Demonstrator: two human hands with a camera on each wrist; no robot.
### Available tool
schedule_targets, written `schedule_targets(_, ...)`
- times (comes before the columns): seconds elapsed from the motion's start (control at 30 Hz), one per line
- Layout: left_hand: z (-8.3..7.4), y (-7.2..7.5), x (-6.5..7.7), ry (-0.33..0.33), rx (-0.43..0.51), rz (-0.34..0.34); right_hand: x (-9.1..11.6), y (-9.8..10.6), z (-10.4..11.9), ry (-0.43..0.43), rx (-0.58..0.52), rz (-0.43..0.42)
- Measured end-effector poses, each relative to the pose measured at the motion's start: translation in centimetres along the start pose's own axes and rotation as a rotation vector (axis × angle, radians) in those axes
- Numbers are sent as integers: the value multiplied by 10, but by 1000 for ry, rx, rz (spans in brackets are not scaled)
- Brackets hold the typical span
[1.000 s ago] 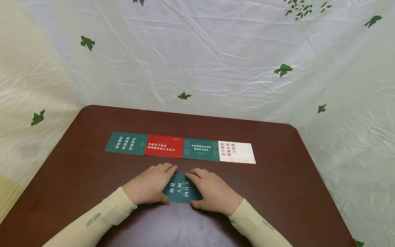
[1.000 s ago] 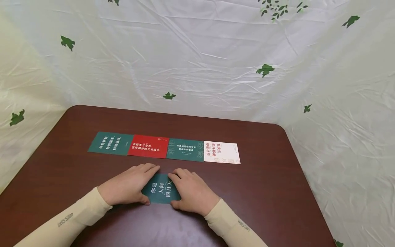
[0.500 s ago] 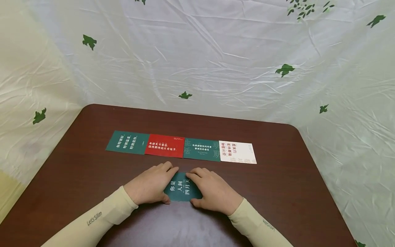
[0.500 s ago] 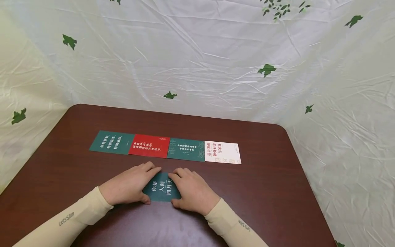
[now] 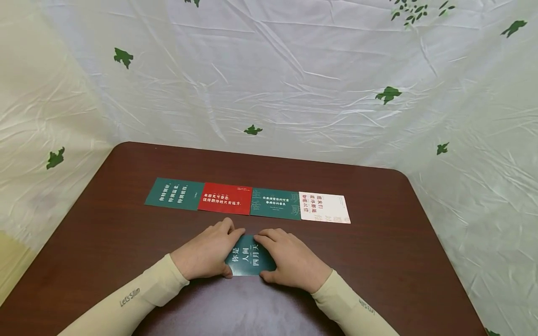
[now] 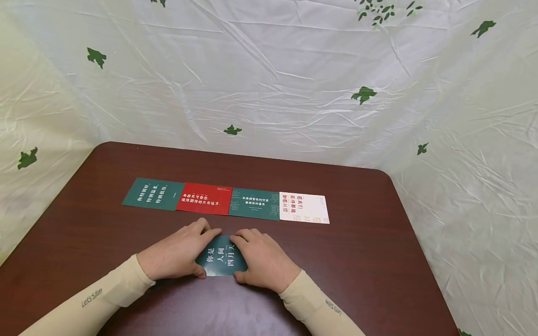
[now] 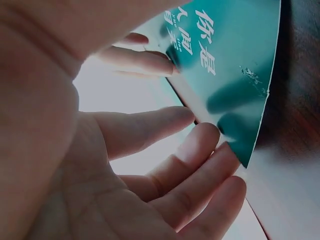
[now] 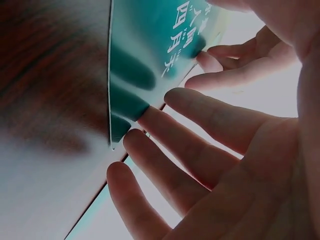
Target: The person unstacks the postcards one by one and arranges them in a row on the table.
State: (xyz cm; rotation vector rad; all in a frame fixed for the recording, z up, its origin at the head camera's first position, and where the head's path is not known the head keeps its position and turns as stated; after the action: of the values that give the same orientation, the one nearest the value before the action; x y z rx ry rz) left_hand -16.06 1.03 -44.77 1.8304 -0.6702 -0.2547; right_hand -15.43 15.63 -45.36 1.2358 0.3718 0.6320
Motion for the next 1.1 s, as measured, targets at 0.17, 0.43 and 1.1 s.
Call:
schedule_targets(0.17,-1,-1,1,7,10,9,0,-2,-1,3,-10,0)
schedule_targets(0.43,-4,-4,2,-44,-26,23,0,-3,-1,12,-14,0)
schedule_targets(1.1,-6,-5,1,-81,-79,7,1,-4,1,33,38,-13)
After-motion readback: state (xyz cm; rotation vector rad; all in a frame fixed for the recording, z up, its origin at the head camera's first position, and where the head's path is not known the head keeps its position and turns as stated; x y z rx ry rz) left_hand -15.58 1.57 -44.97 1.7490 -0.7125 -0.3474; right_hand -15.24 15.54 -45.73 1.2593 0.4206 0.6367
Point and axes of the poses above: each hand's wrist, its own x-axis away from the middle knuckle, its own y-axis out of the back of the hand, z = x × y, the point moved 8 cm from there along -x, towards the middle knuckle, and after that the axes turned 2 degrees about -x, right-handed, at the moved point
